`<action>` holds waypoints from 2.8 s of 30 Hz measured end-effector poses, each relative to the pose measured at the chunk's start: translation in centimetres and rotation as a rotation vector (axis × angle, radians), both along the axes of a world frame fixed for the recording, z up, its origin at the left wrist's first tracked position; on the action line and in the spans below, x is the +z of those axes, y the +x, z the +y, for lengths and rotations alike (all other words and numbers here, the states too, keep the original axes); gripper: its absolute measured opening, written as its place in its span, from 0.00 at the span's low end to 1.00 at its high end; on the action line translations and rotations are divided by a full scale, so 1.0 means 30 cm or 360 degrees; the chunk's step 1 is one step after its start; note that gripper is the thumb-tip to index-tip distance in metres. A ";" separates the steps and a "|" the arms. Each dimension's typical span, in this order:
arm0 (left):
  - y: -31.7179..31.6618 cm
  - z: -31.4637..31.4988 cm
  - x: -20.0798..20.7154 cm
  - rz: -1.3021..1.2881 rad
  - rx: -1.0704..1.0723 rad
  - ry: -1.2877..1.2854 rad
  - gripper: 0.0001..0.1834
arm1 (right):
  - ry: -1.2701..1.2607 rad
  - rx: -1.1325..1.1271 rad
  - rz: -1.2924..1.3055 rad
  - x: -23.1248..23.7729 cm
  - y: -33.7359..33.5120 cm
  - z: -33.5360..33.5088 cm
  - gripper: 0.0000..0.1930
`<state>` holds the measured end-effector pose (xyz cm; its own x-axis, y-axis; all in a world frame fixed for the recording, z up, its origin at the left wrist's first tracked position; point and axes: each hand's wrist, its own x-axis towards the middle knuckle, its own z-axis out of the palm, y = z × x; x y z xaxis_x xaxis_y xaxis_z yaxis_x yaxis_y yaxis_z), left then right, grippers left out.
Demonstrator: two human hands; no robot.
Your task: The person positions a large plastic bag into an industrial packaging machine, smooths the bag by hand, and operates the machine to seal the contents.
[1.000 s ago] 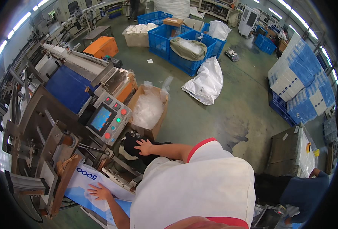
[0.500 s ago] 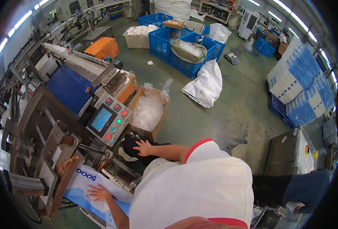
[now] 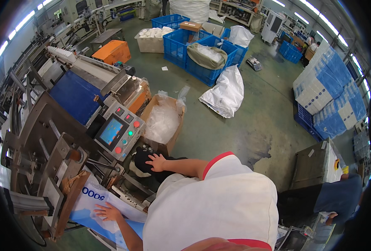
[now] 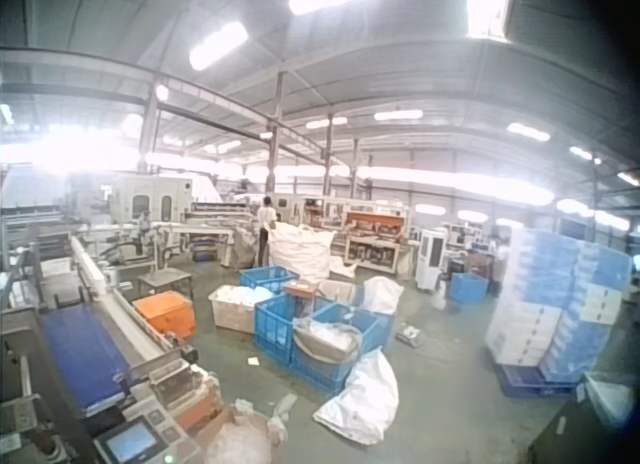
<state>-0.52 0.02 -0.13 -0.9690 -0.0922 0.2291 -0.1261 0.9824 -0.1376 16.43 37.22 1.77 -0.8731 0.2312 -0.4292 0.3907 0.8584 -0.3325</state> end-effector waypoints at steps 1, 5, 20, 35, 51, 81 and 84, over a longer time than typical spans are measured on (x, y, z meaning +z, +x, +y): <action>-0.013 -0.012 -0.021 0.0150 -0.0044 0.0032 0.37 | -0.0003 0.0006 0.0002 0.005 -0.004 -0.002 0.31; -0.061 -0.012 -0.045 0.0617 -0.0213 0.0117 0.39 | -0.0012 -0.0001 0.0014 0.001 -0.006 0.002 0.31; 0.161 -0.111 0.182 0.0815 -0.0303 0.0282 0.32 | 0.0074 0.0029 0.0039 0.002 -0.023 -0.011 0.31; -0.031 -0.053 0.506 -0.0045 -0.0042 0.0522 0.40 | 0.0199 0.0214 -0.0379 0.061 -0.154 -0.106 0.37; -0.077 -0.079 0.473 0.0112 -0.0059 0.0487 0.40 | -0.0220 0.1208 0.1132 0.450 -0.328 -0.766 0.37; -0.089 -0.084 0.525 0.0104 -0.0011 0.0584 0.41 | 0.0024 0.1171 0.1026 0.477 -0.568 -0.841 0.51; -0.078 -0.088 0.547 0.0049 0.0005 0.0588 0.41 | 0.0006 0.1156 0.1039 0.473 -0.571 -0.849 0.53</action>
<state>-2.86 -2.62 16.29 -0.9619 -0.1769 0.2087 -0.1274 0.9647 0.2303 -0.69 11.74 15.96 -0.8692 -0.4569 0.1890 -0.4940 0.8189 -0.2922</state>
